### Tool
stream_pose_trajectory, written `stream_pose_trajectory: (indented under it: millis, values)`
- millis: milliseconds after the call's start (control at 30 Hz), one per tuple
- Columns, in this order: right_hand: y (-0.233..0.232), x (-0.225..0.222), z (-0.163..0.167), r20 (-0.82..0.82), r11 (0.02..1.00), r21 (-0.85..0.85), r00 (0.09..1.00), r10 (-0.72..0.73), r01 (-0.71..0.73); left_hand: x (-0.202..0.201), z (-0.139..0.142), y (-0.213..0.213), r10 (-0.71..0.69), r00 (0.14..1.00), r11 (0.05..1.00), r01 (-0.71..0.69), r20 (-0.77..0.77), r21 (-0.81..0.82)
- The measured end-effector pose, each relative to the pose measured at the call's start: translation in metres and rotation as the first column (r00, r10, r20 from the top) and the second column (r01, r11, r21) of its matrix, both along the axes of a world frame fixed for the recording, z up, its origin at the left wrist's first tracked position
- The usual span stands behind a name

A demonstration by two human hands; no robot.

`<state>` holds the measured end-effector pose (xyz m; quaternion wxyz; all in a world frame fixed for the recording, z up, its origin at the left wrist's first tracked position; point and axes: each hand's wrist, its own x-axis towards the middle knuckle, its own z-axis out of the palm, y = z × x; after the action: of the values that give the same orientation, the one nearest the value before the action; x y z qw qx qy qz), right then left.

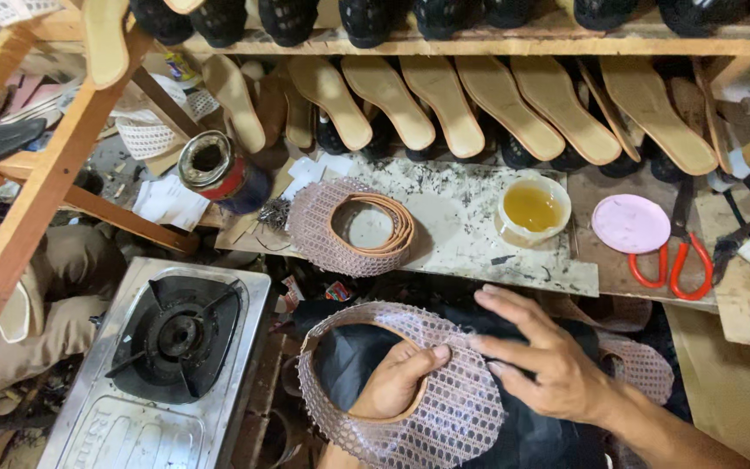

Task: The person holds a woven mesh shoe upper strap and repeatedly dips their fingers into a container of yellow glue, spreading the glue along the strap's edge by hand. A small gas burner is lit on the workbench beside them, and finished shoe uppers line the shelf above the bench.

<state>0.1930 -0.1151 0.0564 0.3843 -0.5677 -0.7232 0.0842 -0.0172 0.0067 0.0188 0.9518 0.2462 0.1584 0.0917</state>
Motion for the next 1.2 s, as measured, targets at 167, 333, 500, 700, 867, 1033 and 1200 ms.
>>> stream_pose_trajectory:
  millis: [167,333,500,700,867,1033,1200]
  values:
    - [0.005,0.003,-0.006,0.078,0.998,0.060,0.997,-0.007,0.002,0.005,0.002,-0.005,-0.043,0.999,0.999,0.043,-0.024,0.030]
    - [-0.002,0.011,-0.001,0.016,0.995,0.081,0.998,0.055,-0.056,-0.004,0.004,0.003,0.024,0.999,0.999,-0.025,0.028,0.030]
    - [-0.003,-0.009,0.004,-0.475,0.974,-0.225,0.871,-0.122,0.014,-0.001,0.000,0.003,0.142,0.990,0.984,-0.140,-0.009,0.114]
    - [0.015,0.012,0.011,-0.170,0.927,-0.346,0.962,-0.214,0.145,0.003,-0.008,-0.002,-0.004,0.998,0.990,0.012,-0.059,0.144]
    - [0.056,0.080,0.003,0.219,0.888,0.008,0.865,-0.451,0.461,-0.003,-0.013,-0.013,0.024,0.996,0.998,-0.019,-0.090,0.053]
    - [0.074,0.120,-0.017,0.473,0.832,-0.157,0.780,-0.410,0.533,-0.008,-0.011,-0.015,0.059,0.995,0.998,-0.057,-0.086,0.036]
    - [0.054,0.098,-0.014,0.232,0.898,0.063,0.869,-0.437,0.434,-0.013,-0.007,-0.004,0.058,0.996,0.997,-0.055,-0.064,0.055]
